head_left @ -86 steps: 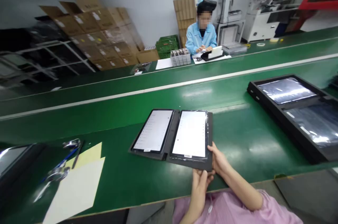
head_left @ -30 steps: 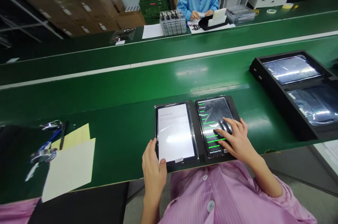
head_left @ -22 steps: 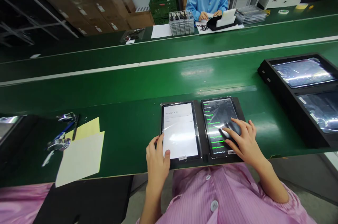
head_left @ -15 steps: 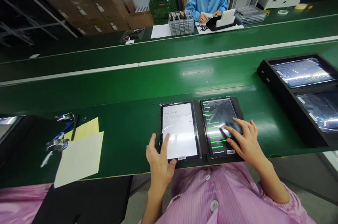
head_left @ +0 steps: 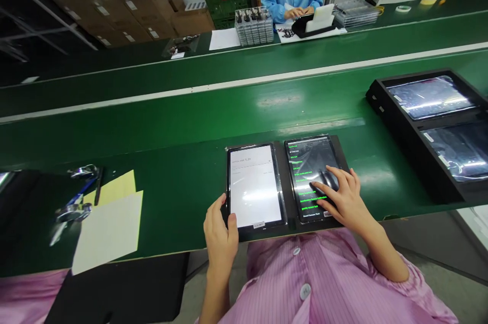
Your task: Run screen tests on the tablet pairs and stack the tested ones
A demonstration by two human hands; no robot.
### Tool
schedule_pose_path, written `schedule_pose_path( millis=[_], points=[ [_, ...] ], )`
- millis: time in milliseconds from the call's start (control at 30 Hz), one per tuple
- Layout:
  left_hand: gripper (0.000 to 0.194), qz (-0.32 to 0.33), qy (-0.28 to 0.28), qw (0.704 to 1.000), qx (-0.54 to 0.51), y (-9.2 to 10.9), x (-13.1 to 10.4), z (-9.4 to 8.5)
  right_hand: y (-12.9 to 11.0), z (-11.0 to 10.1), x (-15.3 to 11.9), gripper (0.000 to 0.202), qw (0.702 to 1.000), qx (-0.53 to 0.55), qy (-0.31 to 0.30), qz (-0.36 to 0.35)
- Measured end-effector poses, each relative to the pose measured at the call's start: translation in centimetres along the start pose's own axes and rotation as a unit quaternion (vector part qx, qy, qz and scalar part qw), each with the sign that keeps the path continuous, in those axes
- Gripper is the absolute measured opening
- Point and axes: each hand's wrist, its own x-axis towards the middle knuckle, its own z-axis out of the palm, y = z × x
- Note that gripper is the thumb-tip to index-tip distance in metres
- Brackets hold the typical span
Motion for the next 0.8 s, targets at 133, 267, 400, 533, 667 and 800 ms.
schedule_pose_path(
  millis=[133,267,400,533,667,800],
  points=[
    [0.051,-0.002,-0.038,0.999,0.013,-0.7,1.4,0.2,0.4,0.0,0.1,0.039,1.0,-0.006,0.008,0.001],
    [0.053,0.025,-0.1,0.995,-0.007,-1.9,5.5,0.8,0.6,0.0,0.3,0.036,1.0,-0.014,0.018,-0.001],
    [0.054,0.043,-0.138,0.989,0.002,-2.5,10.1,2.0,0.6,-0.1,0.3,0.035,0.999,-0.017,0.031,-0.007],
    [0.062,0.024,-0.15,0.987,0.055,-2.6,12.1,2.6,1.0,-0.2,-0.4,0.034,0.999,-0.024,0.048,0.007],
    [0.073,0.034,-0.101,0.994,0.023,-2.9,11.7,2.2,1.6,-0.3,-1.2,0.034,0.998,-0.034,0.048,0.029],
    [0.087,0.056,0.07,0.993,-0.079,-2.6,9.1,1.0,1.5,-0.5,-1.5,0.033,0.998,-0.038,0.026,0.035]
  ],
)
